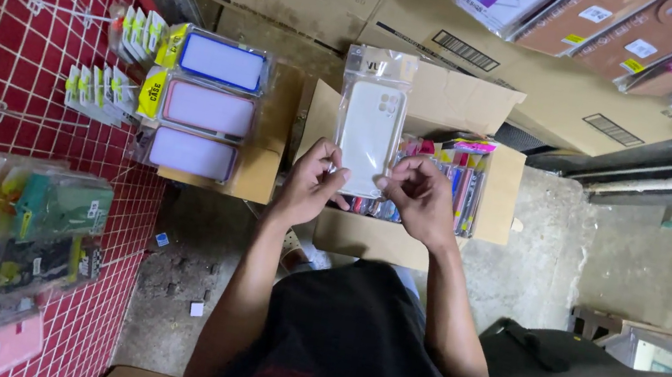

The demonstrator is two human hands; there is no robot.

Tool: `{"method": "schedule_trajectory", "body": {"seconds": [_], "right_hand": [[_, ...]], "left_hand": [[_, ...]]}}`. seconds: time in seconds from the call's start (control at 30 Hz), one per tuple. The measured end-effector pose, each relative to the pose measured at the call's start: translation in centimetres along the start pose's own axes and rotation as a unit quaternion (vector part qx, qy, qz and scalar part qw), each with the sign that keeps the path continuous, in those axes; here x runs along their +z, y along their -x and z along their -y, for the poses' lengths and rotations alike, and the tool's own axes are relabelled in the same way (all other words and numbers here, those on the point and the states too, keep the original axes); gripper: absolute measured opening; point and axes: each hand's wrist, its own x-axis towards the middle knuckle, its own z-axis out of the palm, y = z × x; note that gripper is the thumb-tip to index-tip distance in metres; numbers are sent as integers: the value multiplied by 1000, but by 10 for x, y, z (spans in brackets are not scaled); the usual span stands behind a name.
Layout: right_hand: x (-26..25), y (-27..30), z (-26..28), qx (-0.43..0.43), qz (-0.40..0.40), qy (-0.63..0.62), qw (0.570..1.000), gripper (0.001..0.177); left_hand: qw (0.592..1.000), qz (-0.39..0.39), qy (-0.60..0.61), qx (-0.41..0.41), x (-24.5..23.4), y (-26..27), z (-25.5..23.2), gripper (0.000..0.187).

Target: Checking and organizing various phone cases into storage boxes.

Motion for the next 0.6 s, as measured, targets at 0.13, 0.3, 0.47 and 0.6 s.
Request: {"method": "schedule_trajectory", "body": {"seconds": [0.13, 0.3, 0.47, 0.6], "right_hand": [[-5, -4, 3, 0, -5, -39, 999, 23], [-22, -10, 1, 40, -5, 36, 999, 31], [-53, -30, 15, -9, 17, 131, 991, 56], [-107, -49, 35, -61, 8, 154, 986, 83]], "left_hand": [[999, -34, 10, -9, 20, -9, -40, 61], [975, -29, -222, -2, 11, -26, -13, 48], [958, -24, -284, -6, 22, -52, -4, 32], [930, -28, -367, 1, 31, -80, 24, 31]]}}
